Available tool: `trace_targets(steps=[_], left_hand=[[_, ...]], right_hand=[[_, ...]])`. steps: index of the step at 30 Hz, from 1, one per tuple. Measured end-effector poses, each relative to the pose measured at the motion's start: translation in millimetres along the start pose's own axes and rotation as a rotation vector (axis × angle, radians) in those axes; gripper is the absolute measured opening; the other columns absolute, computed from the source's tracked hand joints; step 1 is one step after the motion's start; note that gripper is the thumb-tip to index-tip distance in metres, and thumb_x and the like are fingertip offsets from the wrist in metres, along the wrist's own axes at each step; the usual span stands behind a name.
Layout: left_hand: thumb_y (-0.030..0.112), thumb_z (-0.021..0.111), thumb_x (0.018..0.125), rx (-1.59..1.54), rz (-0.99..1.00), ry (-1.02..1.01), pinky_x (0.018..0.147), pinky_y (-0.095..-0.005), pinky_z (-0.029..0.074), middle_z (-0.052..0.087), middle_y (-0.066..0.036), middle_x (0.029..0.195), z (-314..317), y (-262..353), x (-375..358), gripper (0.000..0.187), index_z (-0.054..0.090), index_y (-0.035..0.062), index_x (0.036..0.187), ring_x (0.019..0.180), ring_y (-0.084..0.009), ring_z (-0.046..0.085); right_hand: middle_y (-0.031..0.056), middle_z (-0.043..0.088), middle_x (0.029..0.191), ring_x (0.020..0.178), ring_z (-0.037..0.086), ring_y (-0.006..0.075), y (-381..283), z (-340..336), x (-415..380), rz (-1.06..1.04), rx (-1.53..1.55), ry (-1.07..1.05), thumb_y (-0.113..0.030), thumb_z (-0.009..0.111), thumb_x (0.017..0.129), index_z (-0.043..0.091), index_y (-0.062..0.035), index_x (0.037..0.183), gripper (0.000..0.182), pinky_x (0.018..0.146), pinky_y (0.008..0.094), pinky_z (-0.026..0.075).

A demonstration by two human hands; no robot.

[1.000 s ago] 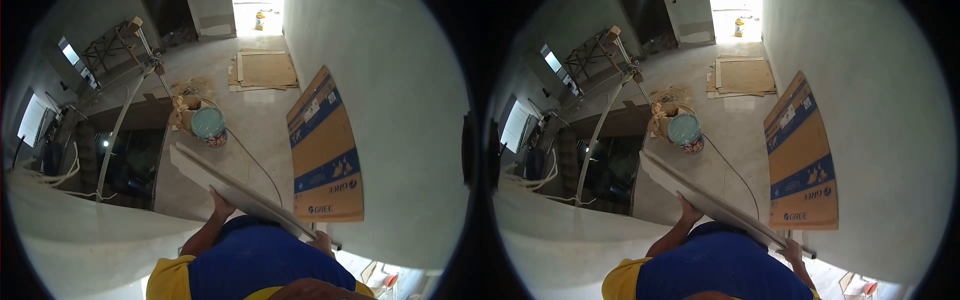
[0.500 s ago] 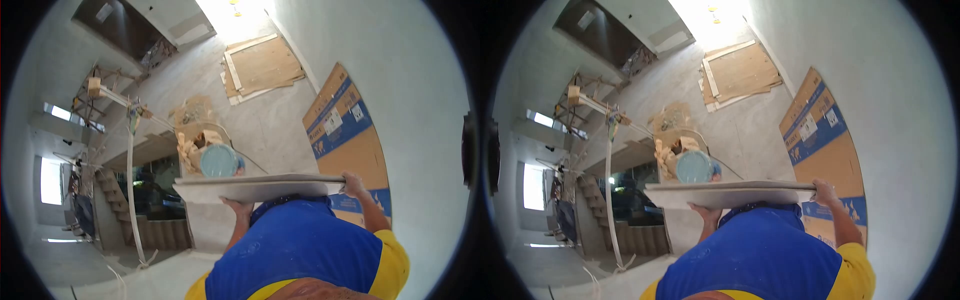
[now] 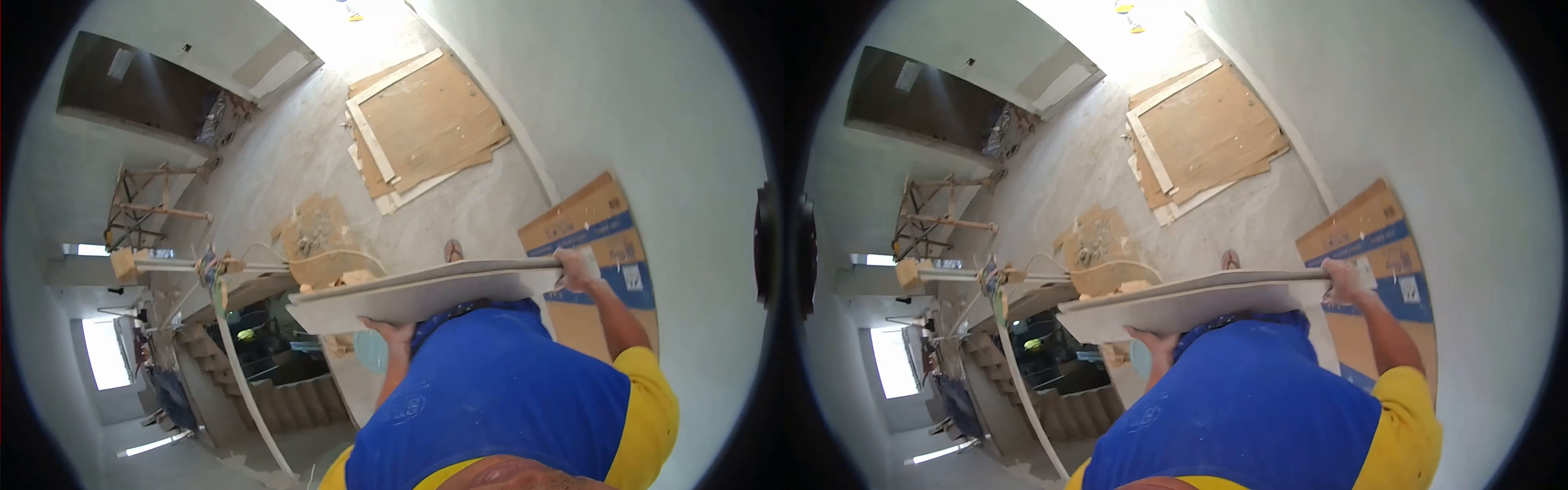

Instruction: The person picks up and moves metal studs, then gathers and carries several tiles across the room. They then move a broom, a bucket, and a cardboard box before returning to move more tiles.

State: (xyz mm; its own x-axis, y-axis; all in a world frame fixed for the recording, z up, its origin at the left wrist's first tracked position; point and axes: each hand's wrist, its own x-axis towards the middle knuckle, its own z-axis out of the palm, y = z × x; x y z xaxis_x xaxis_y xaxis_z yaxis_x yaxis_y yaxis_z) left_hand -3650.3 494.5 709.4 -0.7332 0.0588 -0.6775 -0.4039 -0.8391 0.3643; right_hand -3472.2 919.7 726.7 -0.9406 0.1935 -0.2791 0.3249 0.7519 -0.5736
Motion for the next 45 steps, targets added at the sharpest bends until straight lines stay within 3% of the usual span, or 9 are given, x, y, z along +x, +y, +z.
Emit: trace_targets(steps=[9, 23, 32, 34, 37, 40, 41, 43, 45], left_hand=[[0.081, 0.034, 0.074, 0.38, -0.321, -0.035, 0.1, -0.0518, 0.031, 0.043, -0.008, 0.134, 253.2, 1.5, 225.0, 0.088, 0.04, 0.0165, 0.134, 0.121, -0.0308, 0.039], [0.08, 0.042, 0.071, 0.73, -0.708, 0.006, 0.103, -0.0563, 0.028, 0.042, -0.012, 0.137, 517.9, -245.8, 645.0, 0.092, 0.039, 0.0136, 0.135, 0.125, -0.0348, 0.038], [0.065, 0.053, 0.078, 1.001, -0.637, -0.021, 0.103, -0.0505, 0.03, 0.041, -0.015, 0.138, 525.2, -479.6, 990.7, 0.085, 0.036, 0.0054, 0.136, 0.125, -0.034, 0.039], [0.066, 0.044, 0.083, 1.085, -0.625, -0.26, 0.106, -0.0529, 0.025, 0.039, -0.014, 0.139, 508.4, -521.7, 1074.2, 0.08, 0.036, 0.0072, 0.136, 0.127, -0.0323, 0.037], [0.063, 0.041, 0.086, 1.218, -0.532, -0.338, 0.107, -0.0478, 0.024, 0.034, -0.014, 0.143, 519.0, -561.7, 1135.9, 0.08, 0.03, 0.0041, 0.139, 0.129, -0.033, 0.033], [0.073, 0.037, 0.079, 1.25, -0.556, -0.246, 0.112, -0.0392, 0.012, -0.004, -0.008, 0.153, 514.5, -596.4, 1243.4, 0.089, 0.003, 0.0242, 0.146, 0.14, -0.028, 0.0], [0.073, 0.037, 0.079, 1.264, -0.577, -0.232, 0.112, -0.0392, 0.012, -0.004, -0.008, 0.153, 516.0, -602.2, 1244.3, 0.089, 0.003, 0.0242, 0.146, 0.14, -0.028, 0.0], [0.076, 0.039, 0.077, 1.16, -0.757, -0.245, 0.107, -0.0318, 0.025, 0.032, -0.008, 0.144, 517.7, -605.3, 1249.8, 0.092, 0.032, 0.0079, 0.139, 0.129, -0.0193, 0.034], [0.068, 0.041, 0.08, 1.301, -0.694, -0.23, 0.103, -0.0327, 0.029, 0.038, -0.008, 0.134, 493.2, -606.6, 1253.7, 0.08, 0.038, 0.0074, 0.132, 0.122, -0.0198, 0.039]], right_hand=[[0.0144, 0.059, 0.091, 0.094, 0.054, 0.0367, -35.1, -50.8, 127.1, 0.438, 0.212, 0.134, -0.013, 0.085, 0.047, 0.049, -0.0078, 0.093, 0.059, 0.077, 0.044, 0.041], [0.0233, 0.053, 0.118, 0.114, 0.049, 0.0371, 117.7, -48.9, 445.3, 0.885, 0.39, -0.065, -0.028, 0.089, 0.046, 0.041, -0.001, 0.123, 0.094, 0.094, 0.0428, 0.04], [0.0271, 0.04, 0.132, 0.125, 0.038, 0.0372, 305.2, 147.8, 692.8, 1.107, 0.47, -0.015, -0.033, 0.085, 0.055, 0.029, 0.0081, 0.133, 0.104, 0.105, 0.041, 0.03], [0.0267, 0.035, 0.136, 0.128, 0.033, 0.0362, 345.2, 187.1, 747.3, 1.164, 0.53, -0.031, -0.037, 0.084, 0.057, 0.025, 0.0078, 0.136, 0.108, 0.107, 0.041, 0.026], [0.0196, 0.054, 0.116, 0.108, 0.052, 0.0303, 379.4, 209.8, 837.4, 1.082, 0.615, 0.102, -0.025, 0.083, 0.059, 0.045, 0.0025, 0.121, 0.078, 0.093, 0.0372, 0.041], [0.0172, 0.057, 0.111, 0.102, 0.054, 0.0278, 411.5, 237.8, 887.9, 0.989, 0.873, 0.244, -0.022, 0.083, 0.058, 0.048, 0.002, 0.115, 0.071, 0.088, 0.0368, 0.043], [0.0195, 0.054, 0.116, 0.108, 0.052, 0.0288, 422.5, 247.2, 895.8, 0.976, 1.012, 0.211, -0.024, 0.083, 0.058, 0.046, 0.004, 0.12, 0.077, 0.092, 0.037, 0.041], [0.0221, 0.05, 0.122, 0.114, 0.048, 0.0302, 439.5, 275.3, 900.8, 1.086, 0.896, 0.225, -0.027, 0.083, 0.058, 0.042, 0.0067, 0.124, 0.085, 0.096, 0.037, 0.038], [0.0248, 0.045, 0.127, 0.12, 0.044, 0.0316, 461.8, 288.5, 903.6, 1.173, 0.768, 0.248, -0.029, 0.083, 0.058, 0.037, 0.0093, 0.129, 0.092, 0.1, 0.037, 0.035]])
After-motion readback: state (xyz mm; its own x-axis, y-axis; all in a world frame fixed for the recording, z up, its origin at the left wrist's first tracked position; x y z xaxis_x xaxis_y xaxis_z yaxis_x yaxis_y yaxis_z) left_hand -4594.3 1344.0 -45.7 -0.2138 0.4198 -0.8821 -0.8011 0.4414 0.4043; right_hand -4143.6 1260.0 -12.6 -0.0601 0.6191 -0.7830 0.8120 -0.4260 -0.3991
